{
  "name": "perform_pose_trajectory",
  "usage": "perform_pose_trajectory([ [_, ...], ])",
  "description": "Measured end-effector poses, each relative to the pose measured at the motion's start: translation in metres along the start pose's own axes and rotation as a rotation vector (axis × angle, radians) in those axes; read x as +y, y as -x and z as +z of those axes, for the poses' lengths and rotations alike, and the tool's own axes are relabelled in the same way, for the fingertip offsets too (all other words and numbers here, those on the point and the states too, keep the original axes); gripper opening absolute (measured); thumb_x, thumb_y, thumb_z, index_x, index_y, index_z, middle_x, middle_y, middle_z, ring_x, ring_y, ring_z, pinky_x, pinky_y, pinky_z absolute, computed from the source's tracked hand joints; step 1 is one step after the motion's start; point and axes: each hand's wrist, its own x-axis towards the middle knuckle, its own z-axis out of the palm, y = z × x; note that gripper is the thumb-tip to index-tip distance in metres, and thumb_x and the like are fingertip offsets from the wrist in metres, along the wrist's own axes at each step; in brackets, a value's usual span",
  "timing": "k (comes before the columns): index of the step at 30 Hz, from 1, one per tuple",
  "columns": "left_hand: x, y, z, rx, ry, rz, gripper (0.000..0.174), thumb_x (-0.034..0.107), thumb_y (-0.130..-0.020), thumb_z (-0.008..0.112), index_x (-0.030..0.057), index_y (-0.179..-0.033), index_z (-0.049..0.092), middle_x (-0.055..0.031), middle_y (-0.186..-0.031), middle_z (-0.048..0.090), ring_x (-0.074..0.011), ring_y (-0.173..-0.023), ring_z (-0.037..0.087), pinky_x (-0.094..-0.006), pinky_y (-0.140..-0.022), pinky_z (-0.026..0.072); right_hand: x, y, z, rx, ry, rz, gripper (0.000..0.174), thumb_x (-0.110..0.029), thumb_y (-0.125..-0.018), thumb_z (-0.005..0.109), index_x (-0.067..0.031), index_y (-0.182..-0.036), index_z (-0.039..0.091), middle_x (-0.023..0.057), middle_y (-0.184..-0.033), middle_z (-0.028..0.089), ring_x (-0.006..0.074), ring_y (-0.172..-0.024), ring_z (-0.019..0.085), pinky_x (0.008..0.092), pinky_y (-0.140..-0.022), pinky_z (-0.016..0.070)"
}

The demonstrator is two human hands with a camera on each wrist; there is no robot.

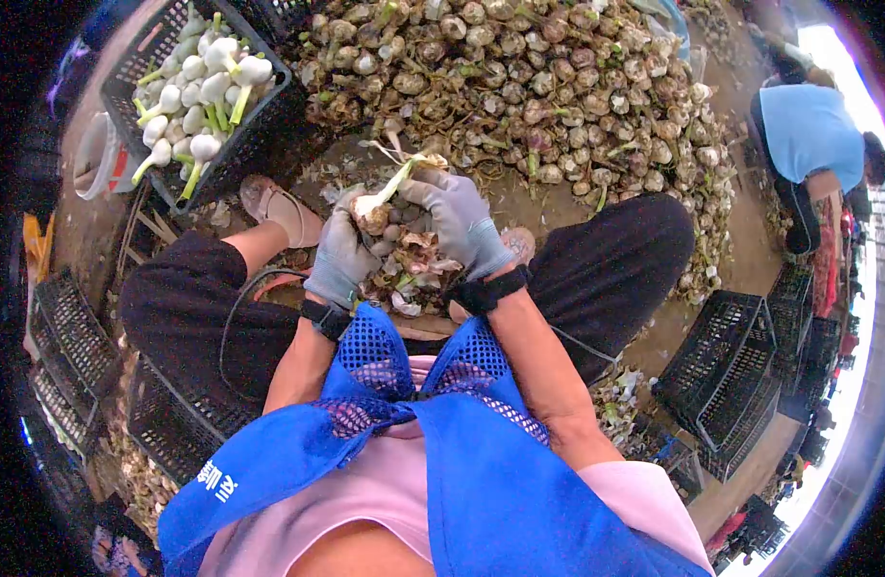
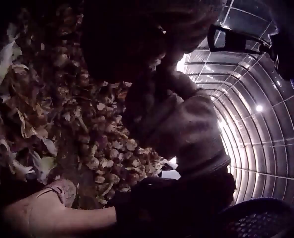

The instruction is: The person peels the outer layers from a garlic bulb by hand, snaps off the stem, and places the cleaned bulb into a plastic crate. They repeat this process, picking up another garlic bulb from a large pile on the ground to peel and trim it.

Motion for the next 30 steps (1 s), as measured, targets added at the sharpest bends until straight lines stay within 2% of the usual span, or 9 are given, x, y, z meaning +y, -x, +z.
perform_pose_trajectory([
  [4, -0.003, 0.011, 0.012, 0.105, -0.203, 0.195, 0.032, 0.032, -0.092, 0.04, 0.0053, -0.094, 0.057, -0.0101, -0.088, 0.062, -0.0151, -0.072, 0.061, -0.0253, -0.055, 0.0477, -0.002, 0.003, 0.001, 0.026, 0.082, -0.033, 0.019, -0.011, -0.083, 0.056, -0.0008, -0.097, 0.063, 0.0055, -0.087, 0.064, 0.0123, -0.065, 0.061, 0.0234, -0.055, 0.05],
  [6, 0.001, 0.01, 0.0, -0.066, -1.009, 0.686, 0.028, 0.029, -0.092, 0.046, 0.0026, -0.095, 0.056, -0.0066, -0.09, 0.061, -0.0103, -0.08, 0.057, -0.022, -0.07, 0.0452, 0.002, -0.001, -0.001, 0.126, 0.39, -0.128, 0.017, -0.01, -0.08, 0.055, -0.0006, -0.09, 0.064, 0.0023, -0.078, 0.064, 0.0096, -0.057, 0.056, 0.0224, -0.051, 0.0447],
  [7, 0.001, 0.012, 0.015, 0.114, -0.864, 0.371, 0.024, 0.022, -0.089, 0.053, -0.0012, -0.097, 0.055, -0.005, -0.088, 0.059, -0.0093, -0.085, 0.053, -0.0213, -0.079, 0.0409, 0.002, -0.001, -0.001, 0.125, 0.391, -0.129, 0.017, -0.01, -0.08, 0.055, -0.0006, -0.09, 0.064, 0.0023, -0.078, 0.064, 0.0096, -0.057, 0.056, 0.0224, -0.051, 0.0447],
  [12, -0.001, 0.01, 0.007, 0.045, -1.071, 0.622, 0.019, 0.011, -0.082, 0.058, -0.0037, -0.094, 0.055, -0.004, -0.082, 0.059, -0.0115, -0.075, 0.052, -0.0253, -0.07, 0.0419, 0.021, -0.015, -0.013, 0.072, 0.837, -0.346, 0.016, -0.011, -0.075, 0.055, 0.0024, -0.079, 0.062, 0.0045, -0.059, 0.059, 0.0107, -0.049, 0.047, 0.0298, -0.046, 0.0347],
  [17, 0.0, 0.003, -0.001, 0.143, -0.992, 0.491, 0.01, 0.008, -0.083, 0.056, -0.0016, -0.083, 0.058, -0.0014, -0.076, 0.056, -0.0079, -0.069, 0.049, -0.0217, -0.062, 0.0402, 0.001, 0.011, -0.003, -0.009, 0.106, -0.016, 0.018, -0.011, -0.079, 0.052, 0.0029, -0.08, 0.064, 0.0101, -0.075, 0.064, 0.0175, -0.062, 0.062, 0.0271, -0.056, 0.049],
  [22, -0.004, 0.006, 0.01, 0.144, -0.572, 0.397, 0.014, 0.011, -0.082, 0.059, -0.0008, -0.089, 0.057, -0.0008, -0.078, 0.055, -0.0063, -0.069, 0.048, -0.021, -0.06, 0.0402, 0.001, 0.007, -0.005, 0.011, 0.013, 0.055, 0.018, -0.011, -0.08, 0.052, 0.0028, -0.081, 0.063, 0.0094, -0.076, 0.064, 0.0185, -0.065, 0.063, 0.0283, -0.055, 0.0488],
  [24, 0.0, 0.015, 0.021, 0.127, -1.243, 0.542, 0.022, 0.015, -0.079, 0.063, -0.0012, -0.092, 0.056, -0.0019, -0.079, 0.055, -0.0089, -0.07, 0.05, -0.0239, -0.062, 0.0419, 0.007, 0.003, -0.012, 0.051, 0.04, 0.067, 0.018, -0.011, -0.079, 0.052, 0.0023, -0.08, 0.064, 0.0094, -0.076, 0.064, 0.0179, -0.065, 0.062, 0.028, -0.055, 0.0485],
  [26, 0.0, 0.012, 0.018, 0.109, -1.306, 0.519, 0.028, 0.019, -0.077, 0.065, -0.0019, -0.093, 0.057, -0.0028, -0.08, 0.056, -0.0107, -0.073, 0.05, -0.0253, -0.064, 0.0423, 0.016, -0.006, -0.017, -0.041, 0.566, -0.307, 0.019, -0.013, -0.08, 0.052, 0.0011, -0.078, 0.064, 0.0088, -0.076, 0.063, 0.0162, -0.064, 0.062, 0.0273, -0.053, 0.0479],
  [30, 0.001, 0.014, 0.018, 0.107, -1.1, 0.435, 0.021, 0.013, -0.081, 0.062, -0.0031, -0.094, 0.059, -0.0035, -0.079, 0.059, -0.0091, -0.073, 0.052, -0.0235, -0.067, 0.0419, 0.008, 0.001, -0.018, -0.053, 0.248, -0.039, 0.019, -0.015, -0.08, 0.053, 0.0011, -0.081, 0.064, 0.007, -0.077, 0.062, 0.014, -0.065, 0.06, 0.0266, -0.054, 0.0487],
])
